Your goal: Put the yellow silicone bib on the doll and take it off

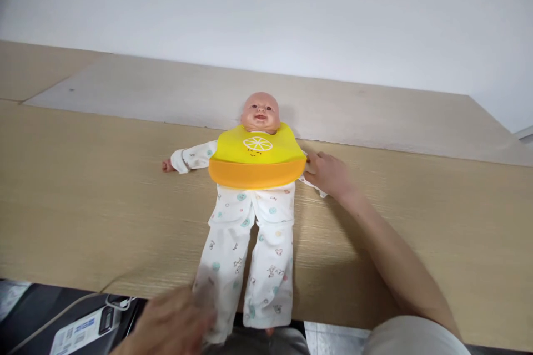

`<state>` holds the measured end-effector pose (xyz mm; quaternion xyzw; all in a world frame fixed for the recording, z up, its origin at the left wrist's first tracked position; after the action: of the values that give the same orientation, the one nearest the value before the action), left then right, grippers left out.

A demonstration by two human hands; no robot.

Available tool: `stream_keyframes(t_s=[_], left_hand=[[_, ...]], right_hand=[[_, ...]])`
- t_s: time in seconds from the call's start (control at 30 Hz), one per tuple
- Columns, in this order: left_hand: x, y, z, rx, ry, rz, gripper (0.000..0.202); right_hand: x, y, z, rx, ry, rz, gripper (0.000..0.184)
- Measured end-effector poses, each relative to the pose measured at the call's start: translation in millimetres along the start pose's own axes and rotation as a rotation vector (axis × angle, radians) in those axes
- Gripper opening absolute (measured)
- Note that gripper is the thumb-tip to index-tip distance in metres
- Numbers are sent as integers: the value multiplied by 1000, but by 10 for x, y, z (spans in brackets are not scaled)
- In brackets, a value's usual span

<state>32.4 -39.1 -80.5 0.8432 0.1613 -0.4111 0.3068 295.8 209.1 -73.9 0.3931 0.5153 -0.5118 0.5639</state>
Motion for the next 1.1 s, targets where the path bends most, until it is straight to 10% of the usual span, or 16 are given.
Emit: stream_keyframes(t_s=[0.17, 0.4, 0.63, 0.9, 1.1], left_hand=[[-517, -1113, -686, -477, 90, -365, 29], [-553, -2163, -1002, -585, -61, -755, 41], [-482, -2192, -1089, -555, -59, -771, 32], [-469, -2017, -914, -681, 78, -603, 23], [-98, -1870, -713, -616, -433, 235, 49]], right_hand=[[-57, 34, 15, -22, 106, 118, 37], [-152, -41, 144, 61, 177, 122, 31], [275, -343, 240, -107, -361, -842, 26], [571, -535, 276, -20, -304, -1070, 11], [566, -492, 276, -1, -300, -1073, 21]])
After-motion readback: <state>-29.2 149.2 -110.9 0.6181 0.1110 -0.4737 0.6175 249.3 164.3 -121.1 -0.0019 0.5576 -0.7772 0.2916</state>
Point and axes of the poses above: each hand's wrist, its own z-axis away from the middle knuckle, its own x-axis out of the palm, y = z × x, the point moved 7 cm from there along -z, towards the middle knuckle, and after that the axes turned 4 degrees about -z, right-handed, at the moved point
